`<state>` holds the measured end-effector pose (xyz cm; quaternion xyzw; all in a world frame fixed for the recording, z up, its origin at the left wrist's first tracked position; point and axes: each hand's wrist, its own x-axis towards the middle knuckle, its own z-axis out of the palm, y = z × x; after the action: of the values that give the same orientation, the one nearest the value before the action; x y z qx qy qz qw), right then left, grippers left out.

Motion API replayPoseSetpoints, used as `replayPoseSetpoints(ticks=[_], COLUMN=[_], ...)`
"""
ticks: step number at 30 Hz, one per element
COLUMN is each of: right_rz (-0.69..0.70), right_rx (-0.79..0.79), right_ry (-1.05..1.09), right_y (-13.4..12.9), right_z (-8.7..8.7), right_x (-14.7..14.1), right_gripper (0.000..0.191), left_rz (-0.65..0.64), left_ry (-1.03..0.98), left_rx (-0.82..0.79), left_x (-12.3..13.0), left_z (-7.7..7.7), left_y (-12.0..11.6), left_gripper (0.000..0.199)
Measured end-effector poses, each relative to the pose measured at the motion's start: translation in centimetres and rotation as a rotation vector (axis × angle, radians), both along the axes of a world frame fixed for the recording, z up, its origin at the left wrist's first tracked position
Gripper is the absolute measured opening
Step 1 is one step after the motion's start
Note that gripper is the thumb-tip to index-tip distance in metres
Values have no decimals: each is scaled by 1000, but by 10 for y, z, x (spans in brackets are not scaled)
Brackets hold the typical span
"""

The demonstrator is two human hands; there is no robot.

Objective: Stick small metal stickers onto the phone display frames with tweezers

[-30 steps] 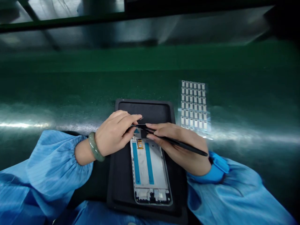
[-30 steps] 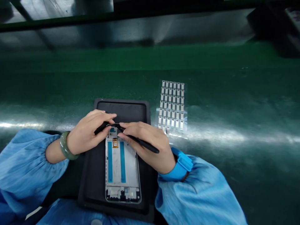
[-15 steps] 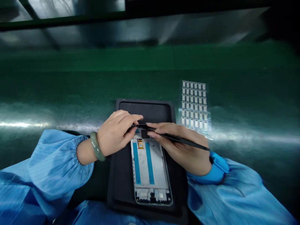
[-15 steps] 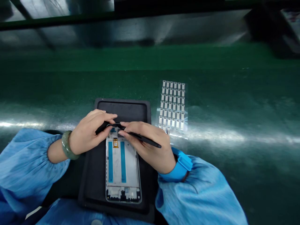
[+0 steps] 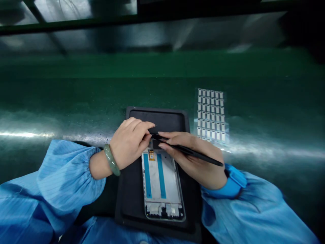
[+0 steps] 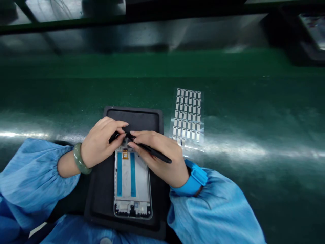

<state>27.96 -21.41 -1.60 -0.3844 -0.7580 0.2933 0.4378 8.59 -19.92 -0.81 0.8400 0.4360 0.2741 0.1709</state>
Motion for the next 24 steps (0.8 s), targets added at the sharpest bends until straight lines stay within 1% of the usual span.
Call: replayPoseSetpoints(ticks=[4,8,13,16,18,21,24], right_rz=[-8,-24,-102,-100,-100,-109,-147], right_rx=[-19,-25,-57,-37,-57,-90,-139], right_ry=[11,29,-39,-48,-40,39,216], right_y=[1,5,9,10,10,9,8], right_z=[-1,0,5,5,4,5,9], right_x=[-2,-5,-7,-7,-6,-4,-4], right_gripper=[17,17,15,13,15,18,19], left_rz=[-40,-6,18,23,34,50,38], left_ry=[-28,-18,-13,-28,-39,-79,-176], left_rx=[-24,12,35,40,28,0,-46], left_x=[-6,-7,-4,-4,-5,-6,-6], left_z=[0,-1,-4,-5,-5,-4,-2], left_y=[-5,-12,-14,-14,-14,-13,-12], left_gripper=[29,30,30,33,36,37,26])
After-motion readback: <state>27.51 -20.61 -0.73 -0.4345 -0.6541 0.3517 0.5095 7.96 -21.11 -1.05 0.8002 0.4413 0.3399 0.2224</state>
